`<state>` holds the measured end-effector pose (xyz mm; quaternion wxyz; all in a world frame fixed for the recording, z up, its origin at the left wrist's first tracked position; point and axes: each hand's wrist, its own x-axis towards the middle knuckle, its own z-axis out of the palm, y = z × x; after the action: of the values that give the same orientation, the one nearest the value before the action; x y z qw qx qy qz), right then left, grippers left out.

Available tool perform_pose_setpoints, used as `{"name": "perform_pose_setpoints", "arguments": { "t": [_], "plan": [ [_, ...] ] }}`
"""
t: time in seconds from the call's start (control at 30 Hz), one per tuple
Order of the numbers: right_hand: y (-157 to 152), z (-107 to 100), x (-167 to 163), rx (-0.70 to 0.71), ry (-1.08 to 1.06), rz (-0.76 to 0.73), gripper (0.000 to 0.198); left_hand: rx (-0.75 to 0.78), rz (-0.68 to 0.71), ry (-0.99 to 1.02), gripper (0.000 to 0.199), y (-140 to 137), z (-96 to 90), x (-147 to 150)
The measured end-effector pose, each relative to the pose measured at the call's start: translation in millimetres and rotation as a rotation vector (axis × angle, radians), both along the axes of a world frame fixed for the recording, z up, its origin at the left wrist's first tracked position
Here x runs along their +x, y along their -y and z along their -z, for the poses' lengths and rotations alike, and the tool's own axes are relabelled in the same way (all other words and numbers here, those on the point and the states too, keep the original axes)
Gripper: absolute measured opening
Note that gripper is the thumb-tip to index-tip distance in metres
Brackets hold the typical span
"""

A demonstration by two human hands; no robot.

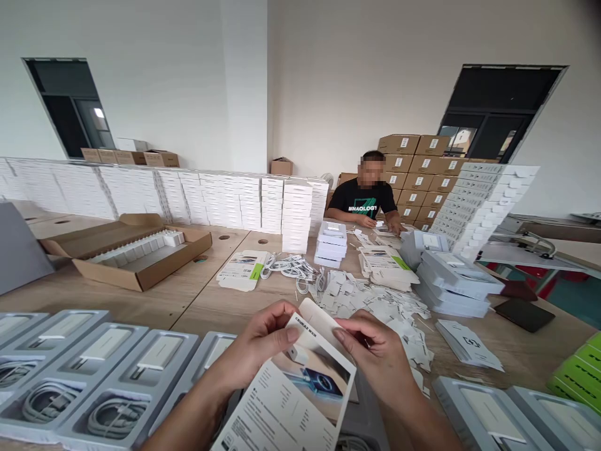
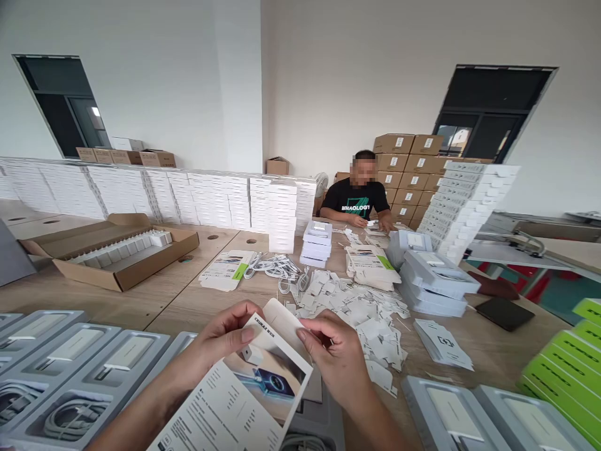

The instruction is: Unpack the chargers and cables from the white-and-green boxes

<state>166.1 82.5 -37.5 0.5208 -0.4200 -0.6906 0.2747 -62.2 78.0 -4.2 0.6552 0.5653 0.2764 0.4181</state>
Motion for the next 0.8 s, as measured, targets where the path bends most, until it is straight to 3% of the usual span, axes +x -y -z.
{"name": "perform_pose_setpoints", "arguments": {
  "t": [0.07,0.13,0.2,0.33,0.43,0.53,0.67,0.8],
  "plan": [
    [-0.9,0.4,0.7,0.082,0.048,0.009,0.012,0.025,-0.013,-0.018,0.023,-1.3,1.2,-0.3],
    [-1.7,-0.4,1.9,0.074,0.025,-0.023,0.011,0.026,-0.013,-0.04,0.023,-1.8,1.0,-1.1],
    [-1.7,-1.9,2.7,-0.063,-0.088,-0.106,0.015,0.004,0.01,-0.052,0.023,-1.0,-0.5,-1.6],
    [1.7,-3.9,0.3,-0.526,-0.479,-0.252,0.031,-0.034,0.084,-0.076,0.024,3.2,-2.5,0.7],
    [4.6,-5.7,-2.9,-0.697,-0.624,-0.324,0.031,-0.014,0.087,-0.1,0.024,4.7,-1.1,3.3],
    [4.3,-7.3,-1.3,-0.659,-0.47,-0.346,0.033,0.032,0.067,-0.129,0.022,3.7,0.7,4.5],
    [1.7,-7.4,4.6,-0.424,-0.148,-0.285,0.036,0.048,0.063,-0.135,0.023,2.9,2.5,5.8],
    [3.1,-8.0,5.1,-0.261,0.0,-0.212,0.03,0.028,0.054,-0.122,0.03,3.7,4.6,7.0]
  ]
}}
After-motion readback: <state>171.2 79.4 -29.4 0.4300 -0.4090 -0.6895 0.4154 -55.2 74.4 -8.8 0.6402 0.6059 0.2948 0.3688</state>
